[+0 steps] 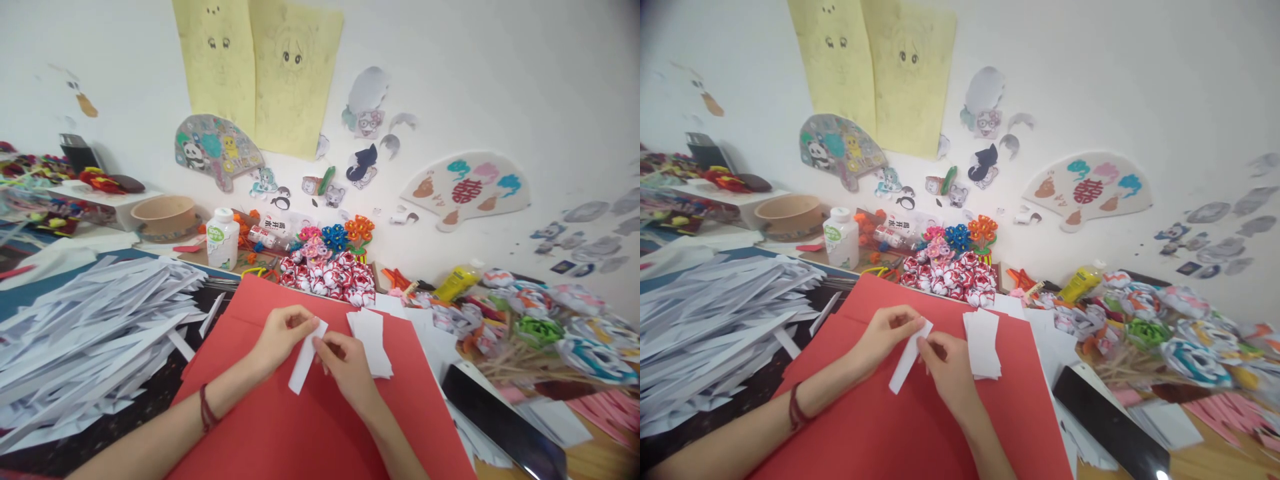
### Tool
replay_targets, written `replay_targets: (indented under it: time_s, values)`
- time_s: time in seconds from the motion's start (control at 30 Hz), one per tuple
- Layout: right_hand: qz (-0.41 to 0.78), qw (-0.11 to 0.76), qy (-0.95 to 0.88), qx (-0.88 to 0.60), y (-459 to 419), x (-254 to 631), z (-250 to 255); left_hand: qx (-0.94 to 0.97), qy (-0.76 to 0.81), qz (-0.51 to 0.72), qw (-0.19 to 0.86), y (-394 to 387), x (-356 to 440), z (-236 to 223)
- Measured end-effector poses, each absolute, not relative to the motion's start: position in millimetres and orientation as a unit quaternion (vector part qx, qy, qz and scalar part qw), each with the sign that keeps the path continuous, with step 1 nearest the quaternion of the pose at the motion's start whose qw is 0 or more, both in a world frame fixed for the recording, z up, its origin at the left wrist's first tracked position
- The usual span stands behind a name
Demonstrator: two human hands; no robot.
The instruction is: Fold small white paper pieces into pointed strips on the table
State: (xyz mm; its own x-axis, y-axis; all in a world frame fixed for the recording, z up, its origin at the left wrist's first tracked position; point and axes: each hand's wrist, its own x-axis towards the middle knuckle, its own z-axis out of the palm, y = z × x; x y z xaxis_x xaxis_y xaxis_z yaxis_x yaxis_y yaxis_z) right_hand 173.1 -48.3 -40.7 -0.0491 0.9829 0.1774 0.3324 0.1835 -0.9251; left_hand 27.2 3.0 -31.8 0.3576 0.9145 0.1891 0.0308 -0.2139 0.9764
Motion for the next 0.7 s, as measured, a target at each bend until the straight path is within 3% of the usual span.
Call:
replay_targets:
  time_s: [0.23,0.7]
  values:
    - [0.438,0.443,-0.601,-0.501,-48.9,173.7,-40.9,0.742,0.389,0.414,0.354,-2.1,24.7,-24.0]
    - [0.447,0.531,-0.534,-0.483,-46.4,181.4,-38.8,0.765,0.369,0.366,0.38,-9.9,29.8,-22.2]
